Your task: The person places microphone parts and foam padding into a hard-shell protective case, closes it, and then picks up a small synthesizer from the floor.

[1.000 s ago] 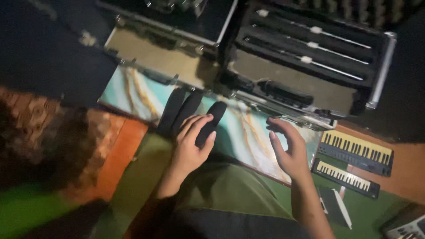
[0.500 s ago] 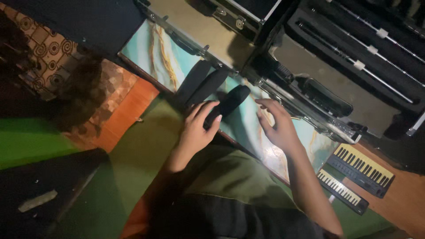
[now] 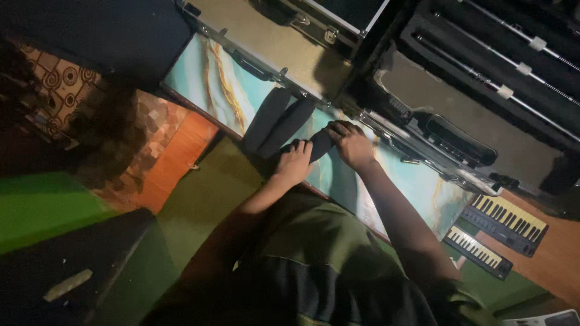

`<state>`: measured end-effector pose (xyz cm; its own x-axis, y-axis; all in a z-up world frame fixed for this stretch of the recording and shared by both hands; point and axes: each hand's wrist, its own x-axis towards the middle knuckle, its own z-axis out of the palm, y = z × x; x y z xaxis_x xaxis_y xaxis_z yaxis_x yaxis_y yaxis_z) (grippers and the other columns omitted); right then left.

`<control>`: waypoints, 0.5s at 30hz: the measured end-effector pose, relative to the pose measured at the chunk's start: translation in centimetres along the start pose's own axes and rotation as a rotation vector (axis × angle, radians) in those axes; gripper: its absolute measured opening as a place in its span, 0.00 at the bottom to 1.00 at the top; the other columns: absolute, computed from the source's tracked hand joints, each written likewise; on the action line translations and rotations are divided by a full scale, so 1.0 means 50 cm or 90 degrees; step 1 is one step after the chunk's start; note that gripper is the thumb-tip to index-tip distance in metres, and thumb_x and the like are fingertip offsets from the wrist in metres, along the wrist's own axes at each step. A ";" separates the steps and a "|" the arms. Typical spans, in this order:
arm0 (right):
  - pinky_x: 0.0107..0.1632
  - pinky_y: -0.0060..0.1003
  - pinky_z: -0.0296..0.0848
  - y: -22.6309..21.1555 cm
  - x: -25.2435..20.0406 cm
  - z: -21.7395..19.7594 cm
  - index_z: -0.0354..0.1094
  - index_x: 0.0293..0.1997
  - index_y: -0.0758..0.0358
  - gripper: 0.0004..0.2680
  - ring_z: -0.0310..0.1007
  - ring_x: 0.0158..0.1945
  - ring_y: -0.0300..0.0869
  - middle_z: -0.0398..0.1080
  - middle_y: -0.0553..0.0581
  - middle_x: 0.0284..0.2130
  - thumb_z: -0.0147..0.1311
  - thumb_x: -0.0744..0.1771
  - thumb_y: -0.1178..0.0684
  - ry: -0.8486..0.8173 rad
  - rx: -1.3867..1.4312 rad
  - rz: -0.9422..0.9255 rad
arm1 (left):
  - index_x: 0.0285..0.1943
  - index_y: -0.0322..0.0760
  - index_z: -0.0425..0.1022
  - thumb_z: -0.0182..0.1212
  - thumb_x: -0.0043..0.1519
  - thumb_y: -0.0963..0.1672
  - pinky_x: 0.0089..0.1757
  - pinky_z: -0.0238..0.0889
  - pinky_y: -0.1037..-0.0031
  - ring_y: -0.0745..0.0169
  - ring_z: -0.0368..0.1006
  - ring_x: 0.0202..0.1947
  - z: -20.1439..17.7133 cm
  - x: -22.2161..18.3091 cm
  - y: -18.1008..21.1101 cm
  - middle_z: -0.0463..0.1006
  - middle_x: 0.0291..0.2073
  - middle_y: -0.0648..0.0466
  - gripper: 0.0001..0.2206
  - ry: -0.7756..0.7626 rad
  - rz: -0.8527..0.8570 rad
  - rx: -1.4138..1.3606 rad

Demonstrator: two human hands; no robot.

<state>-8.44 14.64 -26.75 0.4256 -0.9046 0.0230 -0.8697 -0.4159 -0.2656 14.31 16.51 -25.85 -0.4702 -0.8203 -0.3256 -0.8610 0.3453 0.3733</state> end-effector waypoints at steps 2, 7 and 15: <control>0.65 0.47 0.63 -0.002 0.001 -0.001 0.69 0.65 0.49 0.18 0.63 0.67 0.53 0.66 0.58 0.64 0.49 0.66 0.57 -0.009 -0.015 0.003 | 0.66 0.32 0.59 0.64 0.60 0.47 0.44 0.71 0.53 0.36 0.73 0.53 0.020 0.000 -0.012 0.69 0.58 0.39 0.28 0.018 0.013 0.004; 0.64 0.47 0.63 -0.016 -0.003 -0.032 0.67 0.66 0.50 0.20 0.65 0.63 0.53 0.68 0.60 0.58 0.49 0.65 0.58 -0.035 -0.045 0.025 | 0.65 0.33 0.60 0.62 0.62 0.46 0.46 0.69 0.49 0.33 0.73 0.53 0.001 0.010 -0.041 0.69 0.59 0.38 0.24 -0.025 0.060 -0.010; 0.55 0.53 0.67 -0.055 -0.112 -0.149 0.62 0.57 0.71 0.18 0.68 0.52 0.65 0.69 0.73 0.49 0.56 0.62 0.58 0.024 0.164 0.071 | 0.72 0.42 0.60 0.59 0.63 0.45 0.50 0.65 0.49 0.26 0.71 0.53 -0.154 -0.003 -0.025 0.76 0.51 0.31 0.26 -0.137 0.149 -0.199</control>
<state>-10.29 20.17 -18.94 0.3171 -0.9483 0.0145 -0.8168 -0.2809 -0.5040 16.97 12.69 -19.59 -0.7034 -0.6115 -0.3623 -0.6424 0.3289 0.6922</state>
